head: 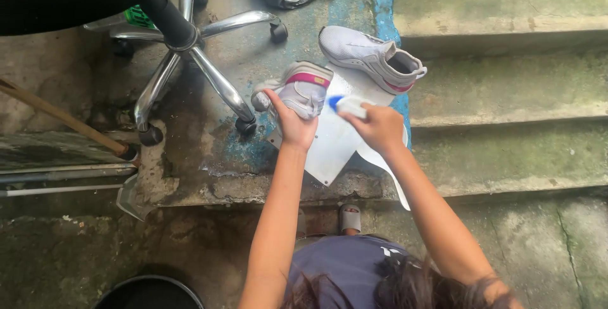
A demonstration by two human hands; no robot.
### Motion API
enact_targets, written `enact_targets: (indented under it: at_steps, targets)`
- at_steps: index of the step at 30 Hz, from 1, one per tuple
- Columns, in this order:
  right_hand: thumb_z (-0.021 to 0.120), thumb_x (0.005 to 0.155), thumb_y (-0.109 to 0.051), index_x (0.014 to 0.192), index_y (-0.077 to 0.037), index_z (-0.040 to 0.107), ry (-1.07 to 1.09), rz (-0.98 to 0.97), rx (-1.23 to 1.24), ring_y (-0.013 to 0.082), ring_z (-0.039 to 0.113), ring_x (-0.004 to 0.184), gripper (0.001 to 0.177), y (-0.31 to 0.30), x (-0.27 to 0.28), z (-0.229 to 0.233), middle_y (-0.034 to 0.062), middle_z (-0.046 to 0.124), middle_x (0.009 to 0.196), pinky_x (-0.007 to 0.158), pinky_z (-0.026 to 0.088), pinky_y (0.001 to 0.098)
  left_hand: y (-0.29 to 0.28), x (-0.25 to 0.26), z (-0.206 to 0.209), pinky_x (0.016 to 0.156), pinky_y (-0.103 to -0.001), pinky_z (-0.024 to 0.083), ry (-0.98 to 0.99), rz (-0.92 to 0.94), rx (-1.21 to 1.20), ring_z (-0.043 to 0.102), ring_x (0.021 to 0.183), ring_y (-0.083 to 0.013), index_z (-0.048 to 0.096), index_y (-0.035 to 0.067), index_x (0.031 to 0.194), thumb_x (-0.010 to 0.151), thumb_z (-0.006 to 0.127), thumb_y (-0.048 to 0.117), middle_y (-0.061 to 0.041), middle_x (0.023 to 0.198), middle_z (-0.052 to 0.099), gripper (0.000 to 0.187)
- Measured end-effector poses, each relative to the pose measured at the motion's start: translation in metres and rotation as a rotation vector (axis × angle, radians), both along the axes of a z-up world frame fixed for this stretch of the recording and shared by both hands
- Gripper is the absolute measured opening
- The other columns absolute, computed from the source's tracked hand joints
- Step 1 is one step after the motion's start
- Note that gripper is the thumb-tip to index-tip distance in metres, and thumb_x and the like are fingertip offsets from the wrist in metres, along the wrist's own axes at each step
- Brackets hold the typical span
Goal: Manually scrub and wash a pair of sneakers using a brush and water.
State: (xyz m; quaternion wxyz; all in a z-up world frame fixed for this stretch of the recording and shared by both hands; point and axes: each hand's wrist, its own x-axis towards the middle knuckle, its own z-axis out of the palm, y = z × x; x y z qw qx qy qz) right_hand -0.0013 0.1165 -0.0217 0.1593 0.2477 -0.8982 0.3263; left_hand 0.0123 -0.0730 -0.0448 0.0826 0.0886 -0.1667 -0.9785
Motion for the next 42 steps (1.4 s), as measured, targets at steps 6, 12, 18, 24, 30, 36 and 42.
enact_targets:
  at_steps: [6, 12, 18, 24, 30, 36, 42]
  targets:
    - [0.082, 0.084, -0.051, 0.098, -0.012, 0.08, 0.049, 0.033, -0.095, 0.0239, 0.059, 0.047, 0.042, -0.028, 0.012, 0.004, 0.009, 0.061, 0.058, 0.049, 0.044, 0.037, -0.002, -0.006, -0.063, 0.108, -0.04, 0.047, 0.763, -0.218, 0.224, 0.06, 0.121, -0.0269, 0.05, -0.009, 0.141, 0.114, 0.028, 0.074, -0.019, 0.135, 0.064, 0.091]
    - [0.082, 0.086, -0.051, 0.096, -0.014, 0.081, -0.014, -0.077, -0.03, 0.0282, 0.059, 0.049, 0.039, -0.021, -0.005, 0.032, 0.012, 0.061, 0.057, 0.05, 0.043, 0.0394, 0.002, 0.001, -0.016, 0.111, -0.036, 0.045, 0.08, -0.039, 0.02, 0.06, 0.125, -0.0184, 0.049, 0.006, 0.147, 0.094, 0.034, 0.08, -0.006, 0.14, 0.061, 0.092]
    - [0.079, 0.078, -0.059, 0.09, -0.012, 0.081, -0.008, 0.079, 0.125, 0.0314, 0.065, 0.051, 0.05, -0.024, 0.003, -0.004, 0.0123, 0.062, 0.055, 0.049, 0.049, 0.0415, -0.013, 0.008, 0.007, 0.105, -0.039, 0.049, 0.032, -0.046, -0.07, 0.064, 0.118, -0.0214, 0.052, 0.005, 0.138, 0.086, 0.029, 0.083, -0.008, 0.129, 0.066, 0.097]
    - [0.078, 0.085, -0.062, 0.075, -0.008, 0.077, -0.008, 0.031, 0.117, 0.0318, 0.063, 0.054, 0.055, -0.033, 0.004, 0.003, 0.0128, 0.061, 0.056, 0.053, 0.049, 0.0426, -0.012, 0.001, -0.024, 0.108, -0.041, 0.049, 0.259, -0.124, 0.035, 0.062, 0.118, -0.0218, 0.052, 0.001, 0.143, 0.095, 0.028, 0.089, -0.008, 0.13, 0.064, 0.103]
    - [0.081, 0.084, -0.056, 0.072, -0.008, 0.077, -0.131, 0.036, 0.053, 0.0283, 0.06, 0.045, 0.05, -0.032, -0.016, -0.002, 0.0137, 0.058, 0.051, 0.049, 0.045, 0.0403, -0.014, 0.012, -0.003, 0.111, -0.04, 0.047, 0.152, -0.129, 0.142, 0.061, 0.122, -0.0222, 0.053, 0.002, 0.145, 0.091, 0.027, 0.089, -0.008, 0.136, 0.063, 0.106]
    - [0.079, 0.085, -0.051, 0.089, -0.01, 0.082, -0.013, 0.162, -0.051, 0.0257, 0.059, 0.044, 0.041, -0.05, 0.017, 0.054, 0.0099, 0.061, 0.053, 0.046, 0.045, 0.0369, -0.031, 0.019, 0.011, 0.112, -0.045, 0.042, 0.191, -0.111, 0.035, 0.057, 0.126, -0.0258, 0.053, -0.001, 0.142, 0.083, 0.03, 0.092, -0.011, 0.135, 0.063, 0.112]
    - [0.077, 0.089, -0.049, 0.096, -0.014, 0.083, -0.104, 0.056, -0.059, 0.02, 0.06, 0.044, 0.035, -0.034, -0.002, 0.013, 0.007, 0.062, 0.052, 0.046, 0.042, 0.0348, -0.034, 0.027, 0.033, 0.118, -0.046, 0.038, 0.106, -0.031, 0.087, 0.055, 0.131, -0.0262, 0.05, -0.001, 0.145, 0.085, 0.035, 0.089, -0.011, 0.139, 0.061, 0.108]
